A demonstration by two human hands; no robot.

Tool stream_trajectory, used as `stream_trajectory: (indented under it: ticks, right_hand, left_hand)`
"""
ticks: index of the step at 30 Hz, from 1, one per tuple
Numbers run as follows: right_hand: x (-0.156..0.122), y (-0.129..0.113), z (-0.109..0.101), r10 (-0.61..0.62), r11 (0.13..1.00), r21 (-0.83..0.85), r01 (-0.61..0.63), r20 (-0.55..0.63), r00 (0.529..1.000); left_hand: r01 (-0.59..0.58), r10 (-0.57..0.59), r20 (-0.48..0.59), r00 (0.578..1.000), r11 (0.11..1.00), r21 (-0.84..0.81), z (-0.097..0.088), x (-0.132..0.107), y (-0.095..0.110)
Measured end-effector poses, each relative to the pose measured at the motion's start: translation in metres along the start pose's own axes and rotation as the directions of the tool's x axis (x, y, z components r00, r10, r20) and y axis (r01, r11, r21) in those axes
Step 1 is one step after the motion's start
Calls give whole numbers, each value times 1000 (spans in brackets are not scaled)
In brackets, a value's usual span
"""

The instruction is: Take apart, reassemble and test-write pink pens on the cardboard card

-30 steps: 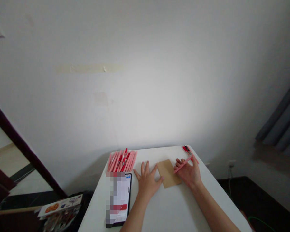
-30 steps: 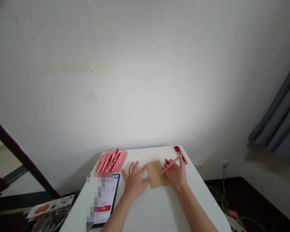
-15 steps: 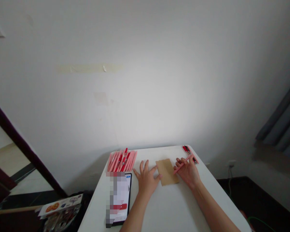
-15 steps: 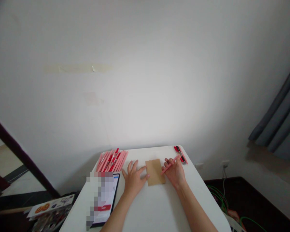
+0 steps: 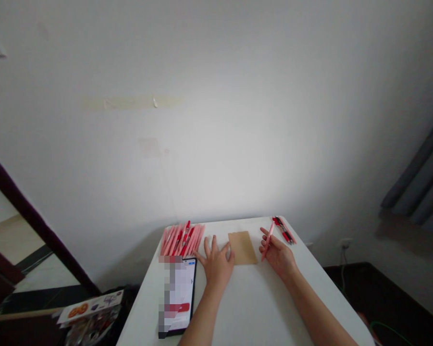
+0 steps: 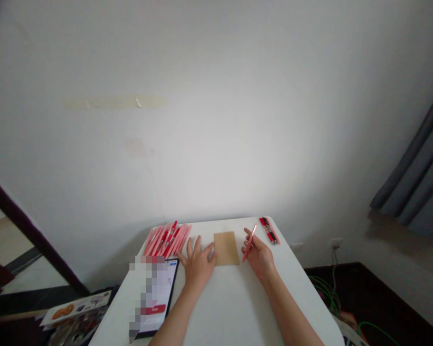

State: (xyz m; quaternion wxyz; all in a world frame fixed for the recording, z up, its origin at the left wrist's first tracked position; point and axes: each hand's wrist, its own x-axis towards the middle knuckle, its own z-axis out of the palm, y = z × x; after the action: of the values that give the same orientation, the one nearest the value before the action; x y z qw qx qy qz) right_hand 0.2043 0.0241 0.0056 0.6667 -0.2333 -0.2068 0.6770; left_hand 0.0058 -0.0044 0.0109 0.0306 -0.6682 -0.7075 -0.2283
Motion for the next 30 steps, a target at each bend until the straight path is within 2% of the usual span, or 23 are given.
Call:
stream_trajectory:
  ticks: [4,9,16,19,22,24,27,30]
  right_hand:
    - [-1,1,1,-20,1000,-16,19,-13,1000]
    - [0,2,-1,-32,997,-74,32,-4,999]
    - [-2,5,-1,-103,942,-326,83,-43,994]
    - [-4,3,2,-201,825,-544,153,-30,979]
    - [-6,2,5,-321,609,-741,284,97,942]
    - [-8,2,7,-361,462,-806,370,210,909]
    - [-11,6,7,-308,300,-856,420,330,892]
    - [-12,11,6,-239,235,-874,425,372,897]
  left_hand:
    - [-23,24,-21,999,1000,18,5,-1,-1]
    - [22,-21,-33,999,999,35,7,2,-2]
    - [64,-62,-50,997,997,41,8,6,-2]
    - [54,-52,-57,997,997,46,8,5,-2]
    - [40,-37,-61,997,998,46,7,5,-2]
    - [23,-21,-59,998,999,34,5,4,-2]
    - [-9,8,-53,999,1000,-12,0,4,-1]
    - [-52,49,-53,997,997,-58,-6,4,0]
